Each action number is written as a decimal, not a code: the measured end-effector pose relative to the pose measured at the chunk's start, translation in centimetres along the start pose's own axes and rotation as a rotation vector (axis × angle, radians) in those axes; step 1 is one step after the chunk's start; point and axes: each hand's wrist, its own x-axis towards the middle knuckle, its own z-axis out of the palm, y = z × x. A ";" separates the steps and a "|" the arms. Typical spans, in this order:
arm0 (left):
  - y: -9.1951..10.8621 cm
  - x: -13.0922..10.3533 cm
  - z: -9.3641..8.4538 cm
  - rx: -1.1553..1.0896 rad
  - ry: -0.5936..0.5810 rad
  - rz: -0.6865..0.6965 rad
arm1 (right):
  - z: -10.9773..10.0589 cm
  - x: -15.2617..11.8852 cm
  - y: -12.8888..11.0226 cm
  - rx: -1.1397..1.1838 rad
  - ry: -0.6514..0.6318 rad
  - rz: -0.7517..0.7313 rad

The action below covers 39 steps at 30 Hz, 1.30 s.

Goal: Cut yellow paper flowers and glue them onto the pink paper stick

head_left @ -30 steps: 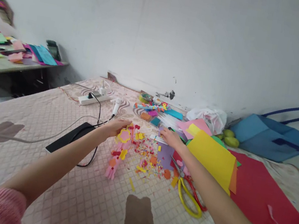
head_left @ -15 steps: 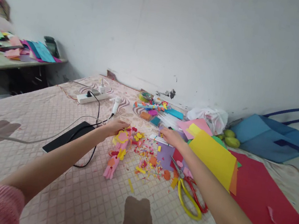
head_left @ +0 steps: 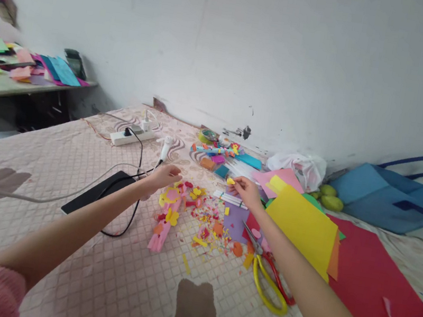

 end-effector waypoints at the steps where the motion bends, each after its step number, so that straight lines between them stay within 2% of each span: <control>1: 0.2 -0.1 -0.2 0.030 0.036 0.029 | 0.3 -0.2 -0.1 0.106 0.010 0.014; 4: 0.8 -0.6 -0.6 0.116 0.111 0.118 | 1.3 -0.9 -0.8 0.381 0.030 0.056; 8: 2.0 -2.0 0.2 0.169 0.107 0.214 | 2.4 -2.0 -2.7 0.637 0.033 0.117; 10: 2.6 -2.9 1.4 0.170 0.062 0.250 | 3.0 -2.5 -4.1 0.728 0.010 0.139; 12: 3.2 -3.8 2.7 0.123 -0.065 0.289 | 3.6 -3.0 -5.5 0.801 -0.022 0.152; 15: 3.8 -4.7 4.5 -0.018 -0.203 0.276 | 4.5 -3.8 -7.4 0.884 -0.074 0.162; 20: 4.9 -4.9 5.4 -0.167 -0.273 0.224 | 4.7 -4.1 -9.3 0.967 -0.111 0.145; 22: 5.5 -4.8 5.3 -0.186 -0.260 0.232 | 4.3 -3.7 -10.0 0.986 -0.122 0.135; 24: 6.0 -4.9 4.9 -0.140 -0.199 0.310 | 3.9 -3.3 -10.5 1.003 -0.141 0.135; 29: 6.4 -5.5 3.9 0.249 0.041 0.620 | 3.6 -2.6 -11.4 1.014 -0.241 0.231; 31: 6.1 -5.8 3.5 0.397 0.072 0.749 | 3.9 -2.6 -11.5 0.992 -0.254 0.240; 34: 5.6 -6.2 3.0 0.528 0.051 0.924 | 4.4 -2.8 -11.4 0.952 -0.245 0.221; 37: 5.1 -6.4 2.6 0.481 0.029 0.942 | 4.7 -3.0 -11.4 0.886 -0.213 0.176; 39: 4.8 -6.4 2.4 0.355 0.020 0.826 | 4.7 -3.1 -11.6 0.827 -0.185 0.138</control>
